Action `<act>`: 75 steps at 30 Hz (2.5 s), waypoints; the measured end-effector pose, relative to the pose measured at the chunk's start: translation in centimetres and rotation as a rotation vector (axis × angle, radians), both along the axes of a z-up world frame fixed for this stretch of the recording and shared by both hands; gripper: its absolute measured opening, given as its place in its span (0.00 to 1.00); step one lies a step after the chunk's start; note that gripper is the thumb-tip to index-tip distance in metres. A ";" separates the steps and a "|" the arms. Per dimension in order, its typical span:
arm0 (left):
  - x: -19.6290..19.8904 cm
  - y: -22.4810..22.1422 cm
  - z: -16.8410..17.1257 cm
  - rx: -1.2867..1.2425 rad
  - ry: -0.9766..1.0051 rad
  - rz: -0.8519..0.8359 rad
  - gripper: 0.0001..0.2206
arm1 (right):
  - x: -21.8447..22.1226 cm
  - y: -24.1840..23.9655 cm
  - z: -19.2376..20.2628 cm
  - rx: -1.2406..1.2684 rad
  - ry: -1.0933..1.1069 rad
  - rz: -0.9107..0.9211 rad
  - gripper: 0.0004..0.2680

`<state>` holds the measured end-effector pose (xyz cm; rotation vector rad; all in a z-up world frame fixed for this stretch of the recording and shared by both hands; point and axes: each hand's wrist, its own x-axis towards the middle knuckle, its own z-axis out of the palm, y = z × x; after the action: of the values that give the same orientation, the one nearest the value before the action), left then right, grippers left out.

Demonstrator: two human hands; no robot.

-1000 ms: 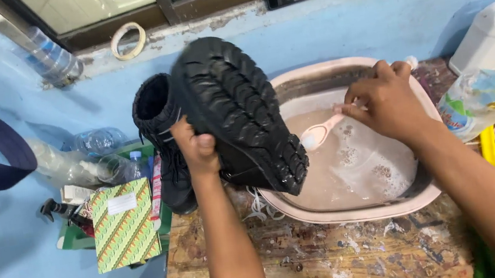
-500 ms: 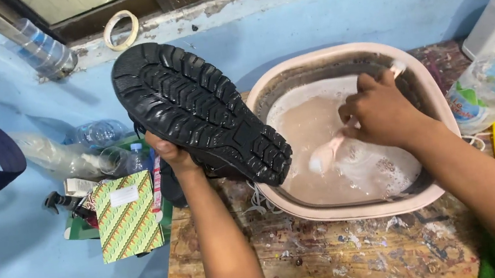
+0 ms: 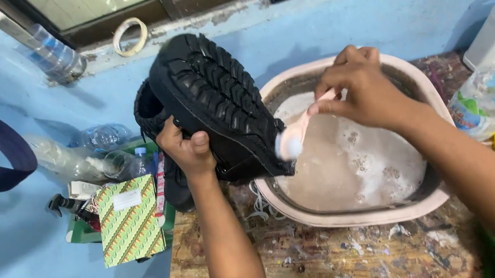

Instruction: Cleaning the sole and upper of a black boot using a small brush and soapy water in a basin.

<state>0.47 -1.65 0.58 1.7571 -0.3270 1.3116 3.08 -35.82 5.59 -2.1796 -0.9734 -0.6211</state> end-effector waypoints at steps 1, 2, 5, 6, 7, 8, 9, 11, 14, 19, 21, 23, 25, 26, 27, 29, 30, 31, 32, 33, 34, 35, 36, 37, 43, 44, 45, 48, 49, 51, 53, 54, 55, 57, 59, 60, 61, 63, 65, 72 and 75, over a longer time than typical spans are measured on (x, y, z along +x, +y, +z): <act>0.2 0.0 0.1 0.001 -0.010 0.003 0.31 | 0.8 -0.2 0.2 0.001 -0.010 0.003 0.09; 0.2 0.0 0.0 -0.021 -0.029 -0.003 0.31 | 1.4 -0.4 0.2 -0.026 -0.029 -0.028 0.09; 0.6 1.0 -1.2 -0.046 -0.034 -0.001 0.33 | 1.6 -0.2 1.1 0.000 -0.021 -0.025 0.10; 0.7 1.4 -1.7 -0.055 -0.026 0.012 0.34 | 1.4 0.0 1.5 0.048 0.001 0.015 0.10; 1.0 2.0 -2.6 -0.054 -0.024 0.013 0.34 | 1.1 0.2 1.1 0.050 0.003 0.016 0.10; 1.5 2.7 -3.2 -0.046 -0.032 0.009 0.34 | 1.0 0.4 0.9 0.046 -0.022 0.036 0.10; 1.9 3.3 -3.8 -0.039 -0.039 0.006 0.34 | 0.9 0.6 0.6 0.043 -0.046 0.055 0.10; 2.9 4.5 -5.1 -0.039 -0.066 -0.042 0.35 | 0.6 -0.1 0.5 0.064 -0.015 0.061 0.09; 2.4 3.9 -4.6 -0.039 -0.061 -0.081 0.37 | 2.1 -1.8 -2.2 0.096 -0.018 -0.040 0.08; 1.3 2.1 -2.2 0.008 -0.034 -0.076 0.38 | 0.8 -0.2 -2.3 0.195 -0.112 -0.092 0.10; 0.6 0.5 -0.8 0.031 -0.067 -0.101 0.35 | -1.4 1.3 -0.5 0.225 -0.135 -0.003 0.09; 0.3 0.4 -0.6 0.056 -0.057 -0.114 0.36 | 0.3 0.1 -1.6 0.222 -0.137 -0.049 0.09; 0.4 0.2 -0.5 0.079 -0.046 -0.127 0.37 | 1.1 -1.1 -2.2 0.216 -0.138 -0.095 0.09; 0.4 0.2 -0.5 0.088 -0.053 -0.131 0.37 | 1.3 -1.7 -2.1 0.235 -0.129 -0.132 0.10; 0.4 0.2 -0.5 0.098 -0.060 -0.136 0.37 | 1.4 -2.3 -1.9 0.253 -0.120 -0.170 0.11; 0.5 0.2 -0.7 0.105 -0.059 -0.152 0.37 | 1.2 -2.5 -2.2 0.325 -0.027 -0.139 0.09; 0.6 0.3 -0.6 0.107 -0.057 -0.163 0.36 | 1.3 -2.5 -2.2 0.392 0.067 -0.100 0.07; 0.6 0.0 -0.2 0.113 -0.063 -0.163 0.36 | 0.9 -2.4 -1.1 0.397 0.061 -0.099 0.07; 0.4 -0.1 0.1 0.100 -0.062 -0.179 0.37 | 0.3 -2.1 -0.1 0.318 0.106 -0.043 0.08; 0.1 -0.3 0.4 0.086 -0.062 -0.196 0.37 | -0.3 -1.9 0.8 0.237 0.149 0.013 0.09; 0.4 0.5 -0.5 0.091 -0.059 -0.193 0.37 | -0.1 -2.5 0.7 0.242 0.152 0.017 0.09; 0.7 1.4 -1.4 0.081 -0.045 -0.194 0.38 | 0.2 -3.0 0.5 -0.042 0.300 -0.166 0.09; 1.1 2.2 -2.2 0.069 -0.034 -0.194 0.40 | 0.5 -3.6 0.5 -0.326 0.441 -0.350 0.12; 0.4 1.2 -1.2 0.072 -0.034 -0.190 0.40 | 2.0 -4.0 -0.9 -0.325 0.440 -0.346 0.12; -1.2 -1.5 1.4 0.144 -0.007 -0.115 0.39 | 3.4 -2.6 -3.5 -0.882 0.287 -0.600 0.15; -1.2 -1.6 1.4 0.133 0.000 -0.120 0.39 | 3.3 -2.3 -4.1 -0.978 0.251 -0.613 0.15; -1.3 -1.6 1.4 0.122 0.007 -0.124 0.39 | 3.2 -2.0 -4.6 -1.074 0.213 -0.624 0.15; -1.3 -1.5 1.4 0.128 0.014 -0.129 0.40 | 2.6 -1.4 -2.8 -1.081 0.388 -0.467 0.13; -1.3 -1.6 1.4 0.127 0.013 -0.131 0.40 | 2.2 -1.9 -1.9 -1.082 0.387 -0.470 0.13; -1.4 -1.7 1.6 0.122 0.017 -0.145 0.39 | 1.9 -2.7 0.2 -0.790 0.506 -0.453 0.12; -1.4 -1.8 1.5 0.117 0.022 -0.135 0.40 | 2.2 -4.1 -0.6 -0.580 0.495 -0.391 0.13; -1.2 -1.9 1.6 0.118 0.026 -0.131 0.41 | 2.5 -4.8 -0.8 -0.363 0.482 -0.332 0.15; -1.3 -1.9 1.9 0.119 0.020 -0.132 0.41 | 2.7 -4.8 -0.8 -0.362 0.477 -0.335 0.15; -1.5 -2.1 2.2 0.154 0.057 -0.124 0.40 | 2.8 -5.2 -0.7 -0.133 0.245 -0.273 0.14; -2.1 -2.9 3.4 0.170 0.078 -0.142 0.39 | 1.9 -4.7 2.8 -0.048 0.299 -0.264 0.12; -2.5 -3.1 4.0 0.198 0.101 -0.159 0.38 | 1.4 -4.3 4.3 0.049 0.356 -0.251 0.11; -2.6 -3.2 4.2 0.195 0.101 -0.162 0.38 | 1.8 -4.2 5.6 0.047 0.356 -0.254 0.11; -2.9 -3.6 4.6 0.232 0.126 -0.161 0.37 | 2.5 -4.1 8.0 0.080 0.075 -0.175 0.11; -3.1 -3.6 4.6 0.257 0.140 -0.155 0.38 | 1.9 -2.6 10.6 0.087 -0.025 -0.138 0.11; -3.2 -3.7 4.7 0.293 0.154 -0.183 0.41 | 3.2 -2.2 11.6 0.101 -0.138 -0.140 0.11; -3.0 -3.6 4.2 0.288 0.179 -0.190 0.45 | 0.9 -1.6 12.2 0.154 -0.030 -0.139 0.10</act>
<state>-2.51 -5.29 4.81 2.0115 -0.5885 1.0021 4.03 -37.47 17.77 -2.1181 -0.7668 -0.7706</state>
